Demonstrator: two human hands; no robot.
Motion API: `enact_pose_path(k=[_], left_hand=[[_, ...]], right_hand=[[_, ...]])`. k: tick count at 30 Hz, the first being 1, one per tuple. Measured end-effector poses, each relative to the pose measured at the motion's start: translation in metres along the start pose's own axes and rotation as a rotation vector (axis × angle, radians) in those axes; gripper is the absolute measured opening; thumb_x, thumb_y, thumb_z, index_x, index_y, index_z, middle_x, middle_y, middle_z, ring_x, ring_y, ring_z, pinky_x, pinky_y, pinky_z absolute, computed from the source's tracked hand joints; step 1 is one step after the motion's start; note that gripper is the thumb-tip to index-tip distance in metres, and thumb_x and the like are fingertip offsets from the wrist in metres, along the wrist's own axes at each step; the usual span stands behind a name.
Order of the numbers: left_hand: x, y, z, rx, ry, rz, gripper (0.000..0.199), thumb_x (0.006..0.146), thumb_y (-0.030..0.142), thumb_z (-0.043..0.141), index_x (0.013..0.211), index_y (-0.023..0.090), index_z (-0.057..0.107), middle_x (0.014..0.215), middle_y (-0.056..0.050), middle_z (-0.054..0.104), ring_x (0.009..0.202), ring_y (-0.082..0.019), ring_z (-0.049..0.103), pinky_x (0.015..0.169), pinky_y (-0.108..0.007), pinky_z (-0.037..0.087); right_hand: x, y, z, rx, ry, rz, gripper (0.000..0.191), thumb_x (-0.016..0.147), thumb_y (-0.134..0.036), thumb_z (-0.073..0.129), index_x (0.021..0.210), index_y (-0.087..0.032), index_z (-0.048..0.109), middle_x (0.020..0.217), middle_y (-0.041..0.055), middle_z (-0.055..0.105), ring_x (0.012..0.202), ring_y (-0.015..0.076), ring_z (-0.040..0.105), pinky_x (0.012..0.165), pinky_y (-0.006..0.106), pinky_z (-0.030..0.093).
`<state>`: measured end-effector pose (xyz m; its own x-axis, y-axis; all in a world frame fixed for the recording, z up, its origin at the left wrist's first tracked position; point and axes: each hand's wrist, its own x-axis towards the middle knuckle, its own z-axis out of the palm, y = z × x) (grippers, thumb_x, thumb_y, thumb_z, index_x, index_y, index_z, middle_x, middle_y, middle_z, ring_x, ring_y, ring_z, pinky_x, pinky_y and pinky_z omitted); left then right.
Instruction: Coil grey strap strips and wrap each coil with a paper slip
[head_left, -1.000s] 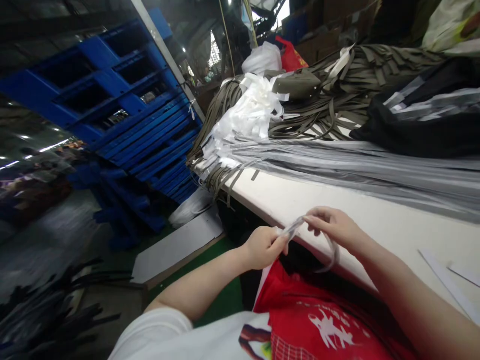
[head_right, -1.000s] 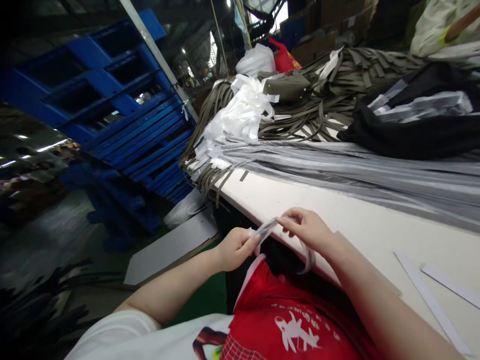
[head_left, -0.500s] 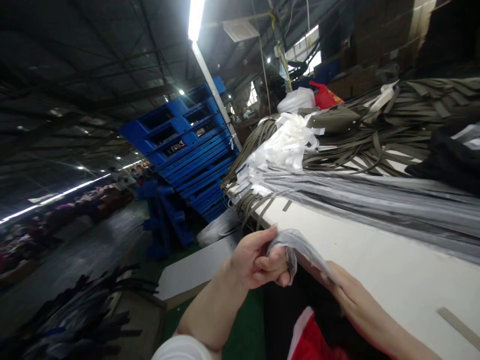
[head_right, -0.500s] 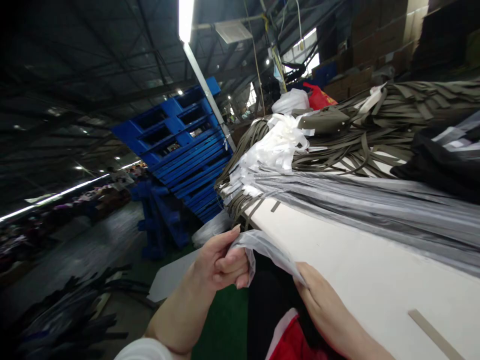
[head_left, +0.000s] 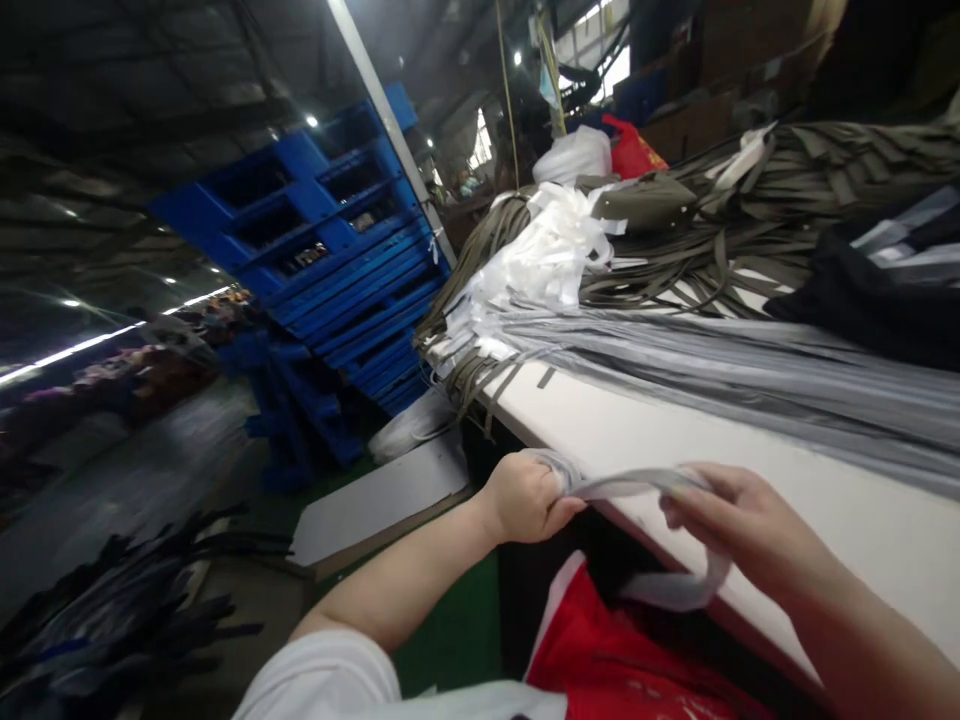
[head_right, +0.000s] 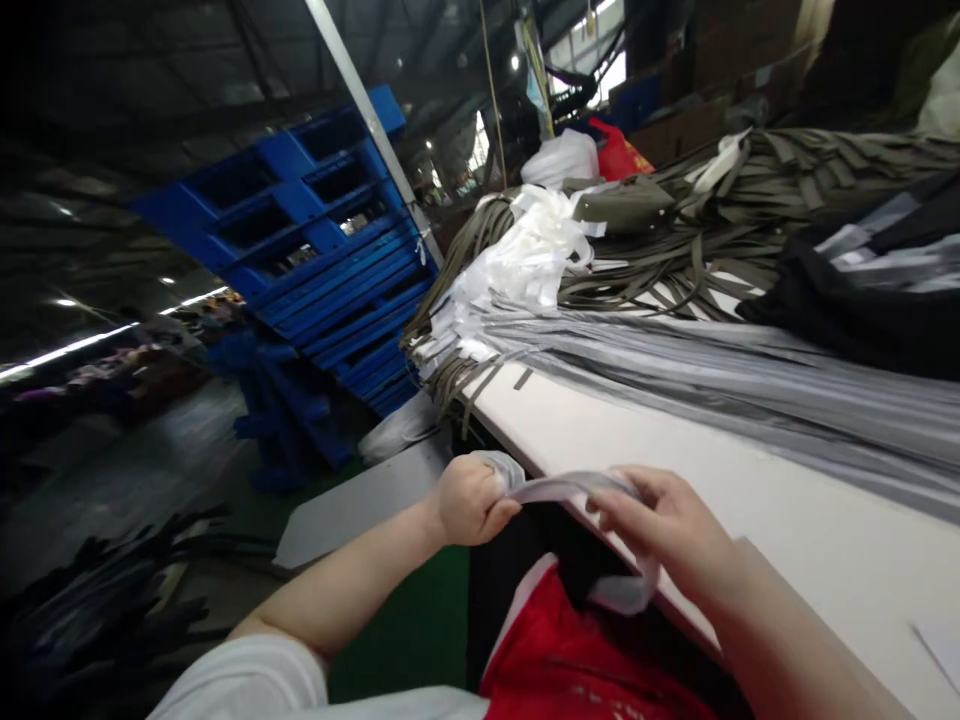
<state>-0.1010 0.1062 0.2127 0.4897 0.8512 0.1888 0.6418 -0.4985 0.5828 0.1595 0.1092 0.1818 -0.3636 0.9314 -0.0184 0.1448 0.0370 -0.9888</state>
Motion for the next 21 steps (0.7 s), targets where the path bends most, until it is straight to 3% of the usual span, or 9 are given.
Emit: enact_pose_path(k=[2, 4, 6, 8, 11, 14, 18, 21], left_hand=[[-0.006, 0.007, 0.008, -0.152, -0.149, -0.179, 0.064, 0.093, 0.063, 0.029, 0.058, 0.019, 0.06, 0.054, -0.006, 0.057, 0.057, -0.018, 0.057, 0.065, -0.032, 0.046], [-0.008, 0.019, 0.01, -0.422, -0.27, -0.418, 0.071, 0.093, 0.067, 0.022, 0.056, 0.018, 0.058, 0.042, -0.001, 0.048, 0.039, -0.012, 0.046, 0.046, -0.026, 0.038], [-0.007, 0.031, 0.008, -0.721, -0.371, -0.591, 0.072, 0.09, 0.072, 0.026, 0.054, 0.017, 0.055, 0.033, 0.003, 0.039, 0.027, -0.009, 0.03, 0.035, -0.023, 0.027], [-0.006, 0.041, 0.002, -0.954, -0.453, -0.655, 0.071, 0.087, 0.074, 0.032, 0.052, 0.016, 0.054, 0.029, 0.005, 0.034, 0.024, -0.007, 0.023, 0.031, -0.022, 0.022], [-0.002, 0.049, -0.012, -1.179, -0.465, -0.653, 0.071, 0.09, 0.07, 0.032, 0.047, 0.016, 0.051, 0.026, 0.006, 0.028, 0.021, -0.007, 0.024, 0.033, -0.022, 0.031], [0.001, 0.05, -0.035, -1.374, -0.327, -0.608, 0.072, 0.097, 0.059, 0.022, 0.047, 0.016, 0.051, 0.026, 0.007, 0.025, 0.021, -0.006, 0.024, 0.043, -0.023, 0.043], [0.01, 0.052, -0.061, -1.48, -0.081, -0.48, 0.069, 0.1, 0.05, 0.018, 0.055, 0.014, 0.056, 0.029, 0.008, 0.024, 0.023, -0.006, 0.022, 0.048, -0.023, 0.045], [0.02, 0.048, -0.061, -1.24, 0.355, -0.236, 0.059, 0.098, 0.054, 0.025, 0.075, 0.015, 0.063, 0.039, 0.007, 0.037, 0.034, -0.009, 0.039, 0.066, -0.03, 0.052]], right_hand=[[0.008, 0.007, -0.005, -0.267, 0.189, -0.108, 0.043, 0.076, -0.055, 0.062, 0.094, -0.016, 0.067, 0.088, 0.0125, 0.068, 0.082, 0.0292, 0.064, 0.076, 0.043, 0.053], [0.007, 0.011, 0.008, -0.429, 0.235, -0.271, 0.054, 0.077, -0.041, 0.063, 0.125, -0.017, 0.055, 0.123, 0.016, 0.06, 0.114, 0.0336, 0.056, 0.099, 0.05, 0.044], [0.002, 0.014, 0.032, -0.433, 0.107, -0.367, 0.059, 0.081, -0.029, 0.057, 0.138, -0.02, 0.042, 0.137, 0.0142, 0.052, 0.125, 0.0306, 0.049, 0.108, 0.049, 0.038], [-0.003, 0.017, 0.056, -0.348, -0.03, -0.344, 0.052, 0.086, -0.023, 0.048, 0.137, -0.022, 0.041, 0.133, 0.0129, 0.056, 0.121, 0.0275, 0.053, 0.105, 0.047, 0.041], [-0.001, 0.024, 0.073, -0.159, -0.159, -0.257, 0.04, 0.093, -0.031, 0.041, 0.131, -0.02, 0.046, 0.125, 0.0129, 0.061, 0.113, 0.0262, 0.058, 0.1, 0.044, 0.046], [0.008, 0.031, 0.068, -0.038, -0.218, -0.198, 0.042, 0.096, -0.045, 0.038, 0.129, -0.021, 0.048, 0.114, 0.0109, 0.065, 0.102, 0.0253, 0.061, 0.094, 0.041, 0.048], [0.012, 0.03, 0.067, 0.02, -0.312, -0.097, 0.048, 0.094, -0.057, 0.036, 0.113, -0.023, 0.064, 0.108, 0.0097, 0.069, 0.099, 0.0267, 0.063, 0.095, 0.041, 0.048], [0.001, 0.026, 0.078, 0.059, -0.461, -0.066, 0.05, 0.088, -0.065, 0.043, 0.096, -0.024, 0.07, 0.092, 0.0077, 0.072, 0.091, 0.027, 0.066, 0.088, 0.038, 0.053]])
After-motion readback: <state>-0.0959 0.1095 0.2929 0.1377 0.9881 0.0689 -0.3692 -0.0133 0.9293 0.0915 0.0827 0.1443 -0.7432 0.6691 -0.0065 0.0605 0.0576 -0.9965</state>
